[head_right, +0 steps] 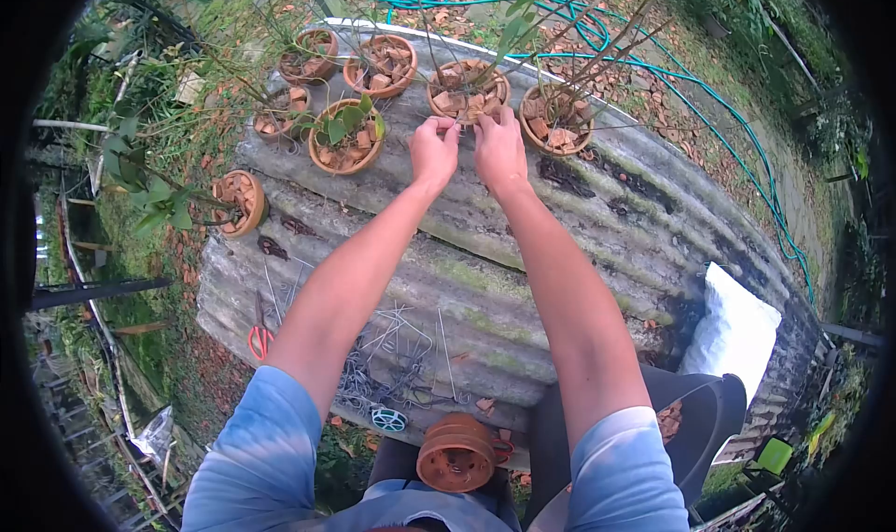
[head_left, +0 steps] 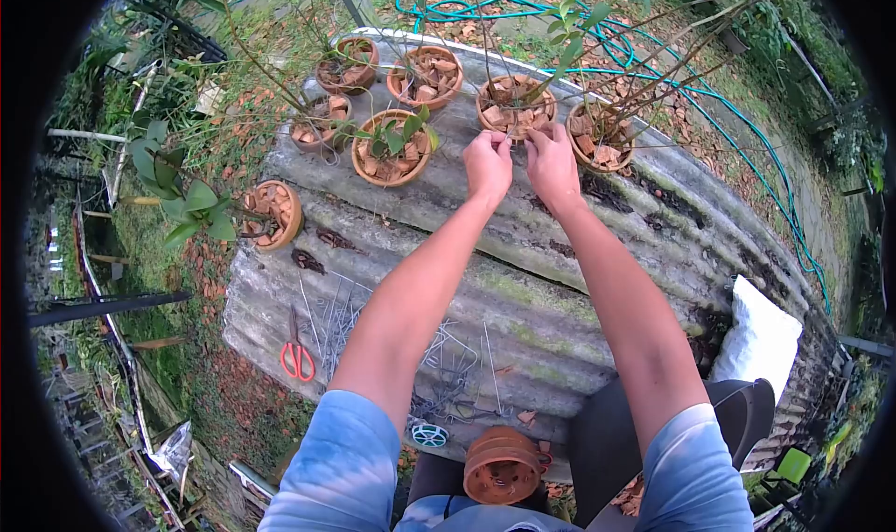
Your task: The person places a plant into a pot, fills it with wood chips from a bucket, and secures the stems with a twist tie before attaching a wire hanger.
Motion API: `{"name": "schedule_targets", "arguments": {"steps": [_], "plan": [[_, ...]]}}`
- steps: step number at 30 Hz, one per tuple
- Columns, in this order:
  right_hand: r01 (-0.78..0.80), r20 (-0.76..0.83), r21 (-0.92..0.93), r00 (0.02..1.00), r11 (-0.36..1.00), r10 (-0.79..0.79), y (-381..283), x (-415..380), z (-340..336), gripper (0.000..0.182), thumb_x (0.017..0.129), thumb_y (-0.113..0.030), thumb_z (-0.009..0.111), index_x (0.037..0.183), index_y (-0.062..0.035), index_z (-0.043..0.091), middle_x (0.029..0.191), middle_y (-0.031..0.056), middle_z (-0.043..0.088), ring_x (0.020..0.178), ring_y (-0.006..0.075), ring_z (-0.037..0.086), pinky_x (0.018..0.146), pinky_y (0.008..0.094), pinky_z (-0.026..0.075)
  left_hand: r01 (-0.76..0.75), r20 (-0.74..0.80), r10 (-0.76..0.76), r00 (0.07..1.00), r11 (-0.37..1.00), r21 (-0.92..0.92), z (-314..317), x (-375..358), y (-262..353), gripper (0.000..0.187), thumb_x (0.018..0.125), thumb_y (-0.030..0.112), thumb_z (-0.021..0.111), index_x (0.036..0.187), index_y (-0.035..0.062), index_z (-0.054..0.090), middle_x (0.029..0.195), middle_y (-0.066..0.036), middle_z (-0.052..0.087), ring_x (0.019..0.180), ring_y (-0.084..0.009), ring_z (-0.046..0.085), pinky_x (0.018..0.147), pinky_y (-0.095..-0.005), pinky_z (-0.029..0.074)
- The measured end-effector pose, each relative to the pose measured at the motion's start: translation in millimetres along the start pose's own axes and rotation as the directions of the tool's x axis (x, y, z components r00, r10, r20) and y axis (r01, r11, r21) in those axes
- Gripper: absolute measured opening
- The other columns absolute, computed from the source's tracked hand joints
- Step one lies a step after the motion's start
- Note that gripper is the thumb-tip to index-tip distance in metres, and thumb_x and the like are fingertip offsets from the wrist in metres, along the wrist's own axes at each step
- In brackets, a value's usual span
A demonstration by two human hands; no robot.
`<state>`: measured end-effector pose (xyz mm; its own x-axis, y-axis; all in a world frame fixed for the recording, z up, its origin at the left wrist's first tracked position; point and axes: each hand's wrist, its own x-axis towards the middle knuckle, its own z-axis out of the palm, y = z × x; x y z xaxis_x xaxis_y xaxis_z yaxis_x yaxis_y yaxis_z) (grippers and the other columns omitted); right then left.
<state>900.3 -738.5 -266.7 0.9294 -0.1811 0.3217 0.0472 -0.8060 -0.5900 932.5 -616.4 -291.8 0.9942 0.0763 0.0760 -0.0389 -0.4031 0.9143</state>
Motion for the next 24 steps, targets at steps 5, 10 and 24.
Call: {"name": "schedule_targets", "arguments": {"steps": [5, 10, 24], "plan": [[0.004, 0.006, 0.024, 1.000, 1.000, -0.004, 6, -3, 3, 0.017, 0.095, -0.013, 0.064, 0.107, -0.0034, 0.071, 0.119, 0.0173, 0.063, 0.103, 0.0387, 0.066, 0.088, 0.0489, 0.055, -0.005, -0.014, 0.005, 1.000, 1.000, 0.009, -3, 6, -1, 0.012, 0.092, 0.005, 0.070, 0.099, -0.0047, 0.071, 0.085, -0.013, 0.076, 0.076, -0.0187, 0.074, 0.072, -0.0322, 0.057], [-0.007, 0.059, 0.017, 0.998, 1.000, 0.006, 8, 0, 0, 0.019, 0.094, -0.014, 0.065, 0.109, -0.0042, 0.072, 0.119, 0.0168, 0.063, 0.104, 0.0383, 0.066, 0.089, 0.0484, 0.055, 0.056, -0.002, -0.056, 0.998, 0.996, -0.063, -11, 4, 18, 0.015, 0.090, 0.007, 0.075, 0.099, -0.0043, 0.074, 0.087, -0.012, 0.077, 0.079, -0.0171, 0.073, 0.076, -0.0308, 0.057], [-0.014, 0.117, -0.016, 0.993, 1.000, 0.016, 4, 3, -5, 0.028, 0.090, -0.019, 0.072, 0.112, -0.0021, 0.073, 0.120, 0.0174, 0.062, 0.105, 0.0360, 0.066, 0.091, 0.0456, 0.055, 0.000, -0.067, 0.000, 0.998, 1.000, 0.004, -8, 15, 27, 0.015, 0.088, 0.007, 0.075, 0.099, -0.0033, 0.075, 0.086, -0.015, 0.076, 0.078, -0.0197, 0.073, 0.074, -0.0328, 0.056]]}}
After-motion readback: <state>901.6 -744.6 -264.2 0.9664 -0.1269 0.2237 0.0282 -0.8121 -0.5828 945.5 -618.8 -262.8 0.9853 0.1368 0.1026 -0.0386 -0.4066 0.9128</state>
